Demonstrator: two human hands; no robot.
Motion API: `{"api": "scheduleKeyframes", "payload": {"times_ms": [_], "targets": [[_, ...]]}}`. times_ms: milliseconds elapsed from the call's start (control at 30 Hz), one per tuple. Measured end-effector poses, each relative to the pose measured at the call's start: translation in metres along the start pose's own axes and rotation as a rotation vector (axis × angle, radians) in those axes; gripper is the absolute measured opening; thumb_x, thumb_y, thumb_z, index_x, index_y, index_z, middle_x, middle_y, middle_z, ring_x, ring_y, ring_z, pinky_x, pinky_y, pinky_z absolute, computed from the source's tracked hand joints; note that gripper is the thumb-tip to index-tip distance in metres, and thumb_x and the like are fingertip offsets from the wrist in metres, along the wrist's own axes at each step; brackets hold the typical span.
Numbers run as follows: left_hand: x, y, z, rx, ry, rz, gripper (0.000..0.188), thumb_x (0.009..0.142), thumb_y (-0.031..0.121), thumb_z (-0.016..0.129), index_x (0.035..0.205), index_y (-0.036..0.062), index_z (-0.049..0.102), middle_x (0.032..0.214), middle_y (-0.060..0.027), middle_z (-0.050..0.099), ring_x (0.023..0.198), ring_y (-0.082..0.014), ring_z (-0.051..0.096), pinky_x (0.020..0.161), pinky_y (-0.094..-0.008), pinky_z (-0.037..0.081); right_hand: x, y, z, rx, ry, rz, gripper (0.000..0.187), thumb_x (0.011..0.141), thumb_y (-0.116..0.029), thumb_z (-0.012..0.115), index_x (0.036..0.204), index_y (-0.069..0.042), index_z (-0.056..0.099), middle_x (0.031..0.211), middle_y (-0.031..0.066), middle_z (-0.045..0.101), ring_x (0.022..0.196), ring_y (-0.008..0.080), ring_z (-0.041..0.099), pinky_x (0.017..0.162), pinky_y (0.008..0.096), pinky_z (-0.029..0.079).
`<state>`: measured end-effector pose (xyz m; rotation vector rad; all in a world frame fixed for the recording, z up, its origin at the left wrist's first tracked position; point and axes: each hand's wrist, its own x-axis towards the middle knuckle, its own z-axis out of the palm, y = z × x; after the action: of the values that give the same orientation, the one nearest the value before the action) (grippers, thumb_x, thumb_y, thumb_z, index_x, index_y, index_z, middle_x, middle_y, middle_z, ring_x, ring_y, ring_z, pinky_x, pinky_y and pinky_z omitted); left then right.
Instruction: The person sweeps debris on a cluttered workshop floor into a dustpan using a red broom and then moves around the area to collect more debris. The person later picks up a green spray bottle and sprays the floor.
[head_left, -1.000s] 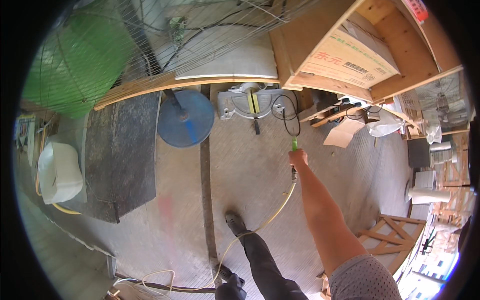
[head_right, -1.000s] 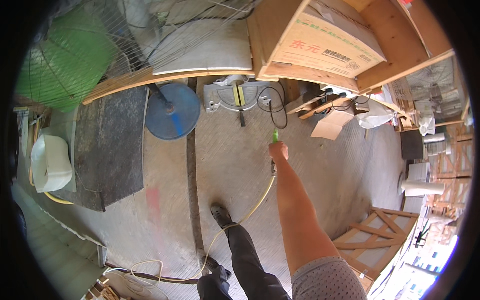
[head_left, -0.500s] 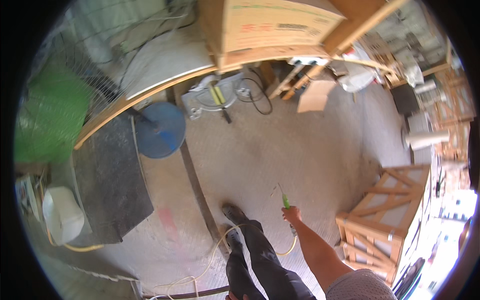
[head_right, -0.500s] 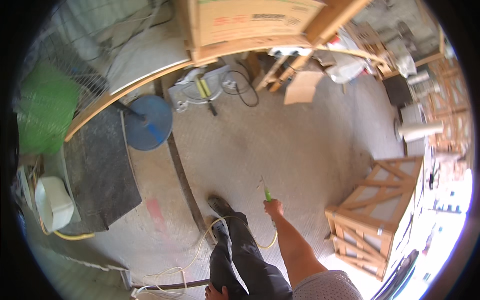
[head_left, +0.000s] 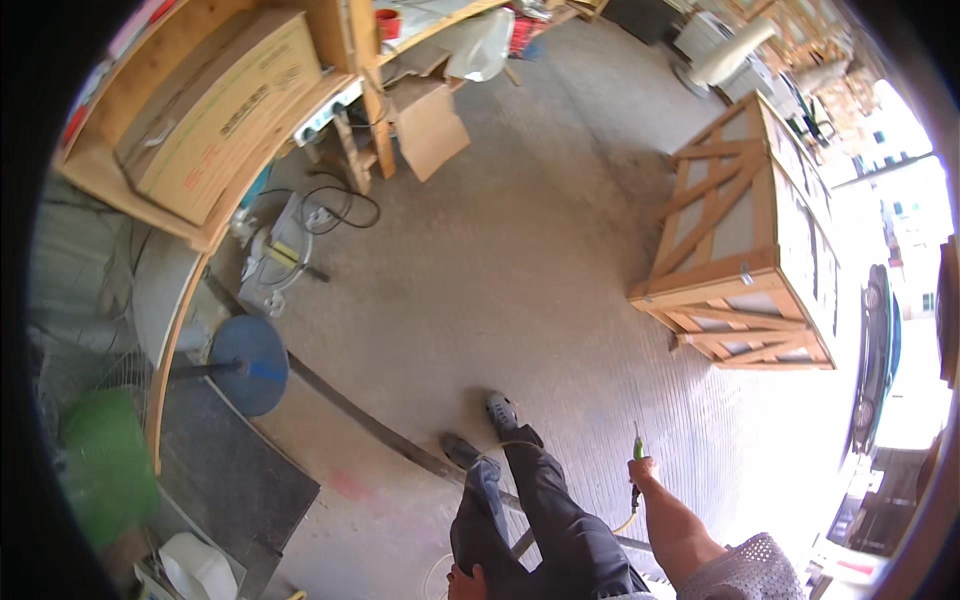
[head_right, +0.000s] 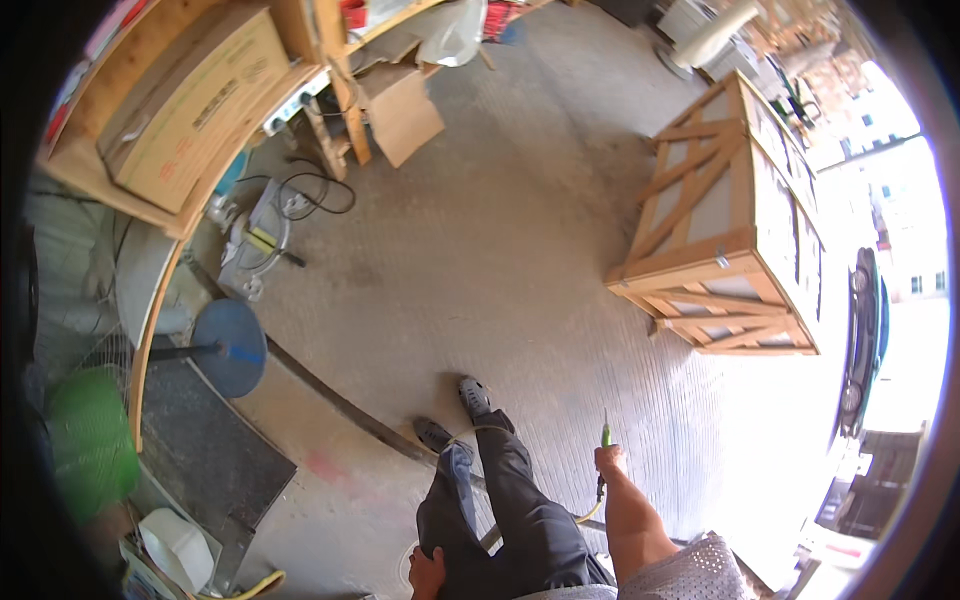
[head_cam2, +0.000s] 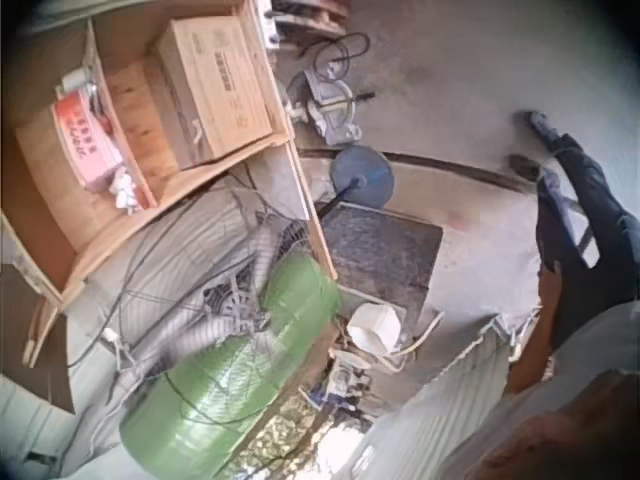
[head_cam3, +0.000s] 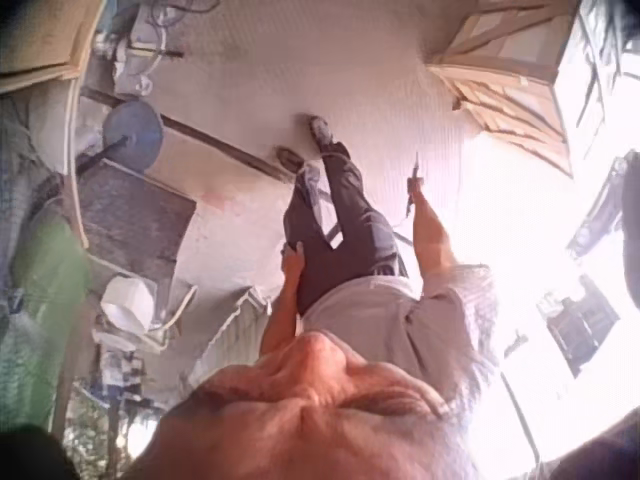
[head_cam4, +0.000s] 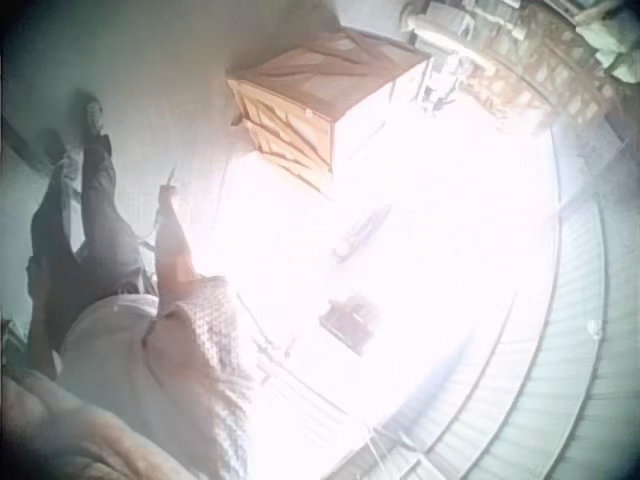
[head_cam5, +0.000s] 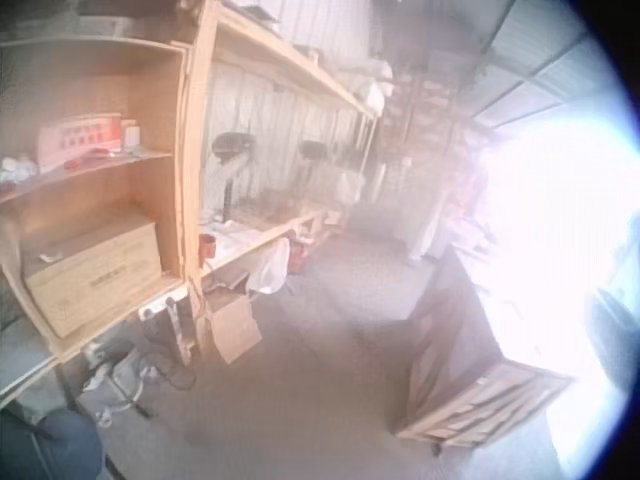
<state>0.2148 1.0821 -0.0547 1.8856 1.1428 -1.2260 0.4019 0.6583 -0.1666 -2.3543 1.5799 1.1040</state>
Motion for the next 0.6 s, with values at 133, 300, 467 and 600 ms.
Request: {"api": "scheduleKeyframes", "payload": {"times_ms": [133, 300, 467, 600], "targets": [[0.007, 0.008, 0.002, 0.177, -0.059, -0.049, 0.062, 0.086, 0.050, 0.049, 0.122, 0.0000, 0.043, 0.119, -0.0227, 0.051, 0.108, -0.0405, 0.052, 0.089, -0.0492, 0.044, -0.035, -0.019, 0.010, -0.158, -0.056, -0.182, 0.036, 0.078, -0.027, 0.056, 0.101, -0.003, 0.067, 0.104, 0.0197, 0.065, 0.100, 0.0340, 0.063, 0.086, 0.0418, 0.050], [0.013, 0.015, 0.022, 0.393, -0.021, -0.013, 0.063, 0.086, 0.050, 0.048, 0.125, 0.0012, 0.043, 0.119, -0.0199, 0.052, 0.108, -0.0384, 0.053, 0.090, -0.0481, 0.044, -0.038, -0.050, 0.067, -0.475, -0.243, -0.716, 0.032, 0.082, -0.024, 0.050, 0.101, -0.005, 0.068, 0.106, 0.0164, 0.066, 0.100, 0.0302, 0.064, 0.083, 0.0413, 0.051], [-0.004, 0.031, 0.048, 0.471, 0.067, 0.002, 0.060, 0.086, 0.048, 0.051, 0.122, 0.0013, 0.043, 0.117, -0.0201, 0.053, 0.105, -0.0379, 0.055, 0.087, -0.0481, 0.046, -0.024, -0.040, 0.116, -0.525, -0.379, -0.742, 0.028, 0.081, -0.022, 0.053, 0.100, -0.008, 0.069, 0.107, 0.0142, 0.066, 0.103, 0.0274, 0.063, 0.085, 0.0404, 0.050], [-0.020, 0.046, 0.072, 0.449, 0.124, 0.012, 0.058, 0.085, 0.046, 0.053, 0.119, 0.0006, 0.044, 0.114, -0.0214, 0.053, 0.101, -0.0392, 0.056, 0.084, -0.0488, 0.047, 0.031, -0.019, 0.112, -0.276, -0.201, -0.464, 0.026, 0.079, -0.021, 0.053, 0.094, -0.006, 0.069, 0.095, 0.0161, 0.068, 0.093, 0.0321, 0.066, 0.078, 0.0427, 0.052]]}}
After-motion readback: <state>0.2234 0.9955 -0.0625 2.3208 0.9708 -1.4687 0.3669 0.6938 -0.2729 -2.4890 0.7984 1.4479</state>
